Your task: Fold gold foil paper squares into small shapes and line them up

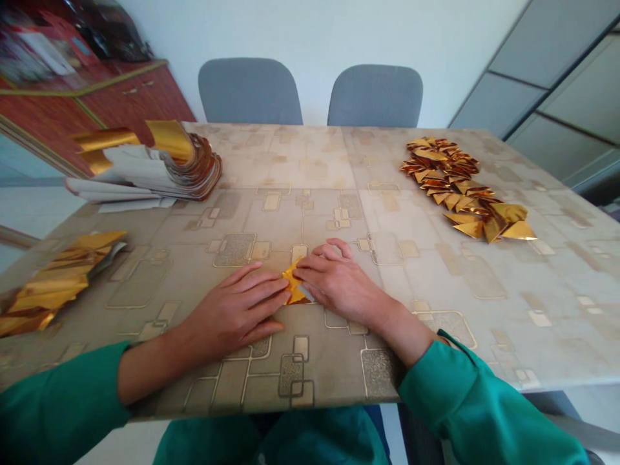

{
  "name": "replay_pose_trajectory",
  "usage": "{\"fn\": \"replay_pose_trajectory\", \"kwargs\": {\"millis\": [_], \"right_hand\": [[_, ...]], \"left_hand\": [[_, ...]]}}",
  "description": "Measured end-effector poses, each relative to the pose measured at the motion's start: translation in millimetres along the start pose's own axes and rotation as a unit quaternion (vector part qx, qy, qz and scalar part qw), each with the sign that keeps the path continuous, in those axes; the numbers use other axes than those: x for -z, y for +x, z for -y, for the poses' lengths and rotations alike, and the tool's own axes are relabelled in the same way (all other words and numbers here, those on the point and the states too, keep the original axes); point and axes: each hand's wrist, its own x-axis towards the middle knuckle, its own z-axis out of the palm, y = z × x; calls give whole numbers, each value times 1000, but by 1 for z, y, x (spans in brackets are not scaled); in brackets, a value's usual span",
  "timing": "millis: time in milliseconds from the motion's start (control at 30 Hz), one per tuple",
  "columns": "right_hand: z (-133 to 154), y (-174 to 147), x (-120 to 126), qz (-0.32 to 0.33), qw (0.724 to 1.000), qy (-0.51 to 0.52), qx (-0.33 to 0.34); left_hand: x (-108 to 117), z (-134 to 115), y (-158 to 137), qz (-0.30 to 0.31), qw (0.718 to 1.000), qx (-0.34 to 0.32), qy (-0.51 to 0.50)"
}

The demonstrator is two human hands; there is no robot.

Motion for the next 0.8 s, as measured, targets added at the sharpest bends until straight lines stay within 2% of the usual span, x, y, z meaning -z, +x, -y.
{"fn": "replay_pose_trajectory", "kwargs": {"millis": [200,500,667,800], "right_hand": [[-2,0,1,-2,1000,-29,-9],[2,2,-2,-4,996,-80,-48],[1,-3,2,-24,994,-65,-83],[1,-4,5,-15,994,-75,-82]], "left_hand": [[6,18,5,1,999,3,32],[-2,17,5,-17,999,-8,39],[-1,21,6,-26,999,-14,34],[1,25,8,-25,999,-4,48]]}}
